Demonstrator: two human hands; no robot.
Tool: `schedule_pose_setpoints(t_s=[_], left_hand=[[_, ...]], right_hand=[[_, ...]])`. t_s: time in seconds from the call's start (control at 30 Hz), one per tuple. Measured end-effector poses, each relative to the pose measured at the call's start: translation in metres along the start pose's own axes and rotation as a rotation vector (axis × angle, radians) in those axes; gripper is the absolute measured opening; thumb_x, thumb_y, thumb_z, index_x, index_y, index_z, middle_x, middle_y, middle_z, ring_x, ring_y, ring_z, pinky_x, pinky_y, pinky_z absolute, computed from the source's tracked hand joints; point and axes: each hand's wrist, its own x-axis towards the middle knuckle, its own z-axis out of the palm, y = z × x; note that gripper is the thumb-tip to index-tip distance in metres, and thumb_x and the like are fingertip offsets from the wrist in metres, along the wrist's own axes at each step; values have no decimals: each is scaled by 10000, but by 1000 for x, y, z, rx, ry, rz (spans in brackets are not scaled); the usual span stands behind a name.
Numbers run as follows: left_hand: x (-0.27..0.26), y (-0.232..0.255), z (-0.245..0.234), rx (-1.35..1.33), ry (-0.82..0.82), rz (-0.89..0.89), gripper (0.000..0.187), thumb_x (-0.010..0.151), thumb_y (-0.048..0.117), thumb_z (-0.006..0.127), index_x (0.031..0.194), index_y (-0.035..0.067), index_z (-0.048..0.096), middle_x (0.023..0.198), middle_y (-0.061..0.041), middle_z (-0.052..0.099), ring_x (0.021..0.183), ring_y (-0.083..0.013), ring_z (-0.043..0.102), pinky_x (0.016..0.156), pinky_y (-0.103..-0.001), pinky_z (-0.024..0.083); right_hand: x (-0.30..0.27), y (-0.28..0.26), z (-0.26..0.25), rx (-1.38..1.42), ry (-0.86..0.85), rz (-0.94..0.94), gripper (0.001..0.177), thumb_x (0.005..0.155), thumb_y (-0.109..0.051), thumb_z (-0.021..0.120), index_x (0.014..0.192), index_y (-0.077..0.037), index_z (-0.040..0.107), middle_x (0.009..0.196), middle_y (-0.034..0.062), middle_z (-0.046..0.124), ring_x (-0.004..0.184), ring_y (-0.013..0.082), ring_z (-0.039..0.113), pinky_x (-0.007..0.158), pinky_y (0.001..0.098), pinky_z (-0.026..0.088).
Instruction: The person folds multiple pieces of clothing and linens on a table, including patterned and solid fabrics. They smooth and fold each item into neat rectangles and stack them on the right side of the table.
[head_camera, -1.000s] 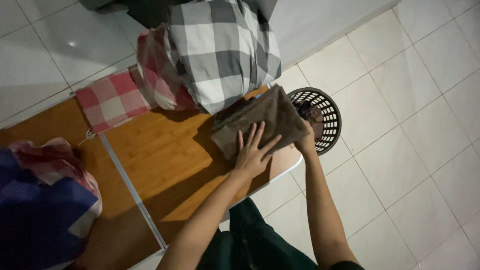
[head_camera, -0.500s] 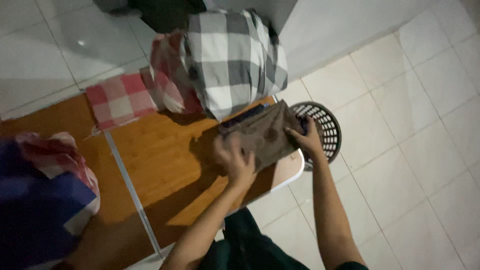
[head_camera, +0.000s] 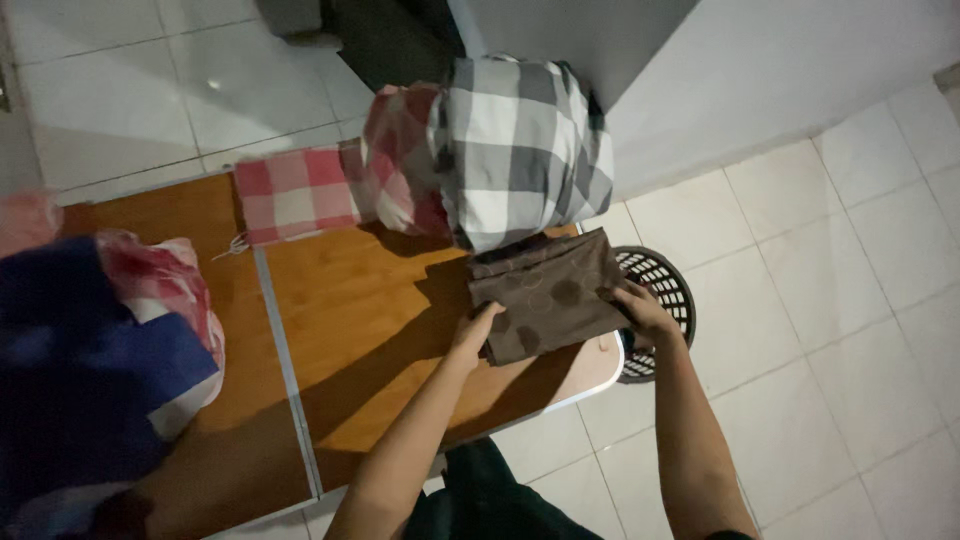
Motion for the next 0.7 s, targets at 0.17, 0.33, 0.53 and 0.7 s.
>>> schedule_pose_setpoints(t_s=[0.17, 0.33, 0.53, 0.7], left_hand=[[-1, 4, -9, 159, 75, 130, 866, 719, 543, 770, 1400, 43, 579, 1384, -175, 626, 1281, -328, 619, 1039, -435, 512], [-55, 16, -35, 715, 411, 384, 1103, 784, 609, 734, 1617, 108, 212, 1659, -250, 186, 1532, -444, 168, 1241, -525, 202], [-161, 12, -136, 990, 813, 897, 825, 1004, 438, 586, 1674, 198, 170, 1733, -203, 50, 1579, -459, 4, 1180, -746, -26], [-202, -12, -244, 911, 1022, 688, 805, 989, 442, 552, 1654, 189, 175, 1716, -207, 26, 1553, -505, -8, 1153, -760, -32]], right_hand=[[-3, -12, 14, -125, 55, 1, 542, 967, -219, 685, 1416, 69, 590, 1286, 164, 695, 1099, 233, 673, 895, 345, 558], [-40, -19, 72, -1211, 663, -272, 812, 863, -399, 820, 1503, -27, 487, 1532, 284, 458, 1369, 463, 491, 1067, 567, 452], [-68, 39, 263, -1164, 491, -820, 891, 916, -431, 660, 1648, -123, 255, 1728, 268, 83, 1584, 490, 85, 1181, 736, 141], [-69, 73, 405, -1367, 101, -849, 930, 963, -531, 527, 1639, -62, 94, 1704, 250, -47, 1559, 466, -34, 1144, 755, 46]])
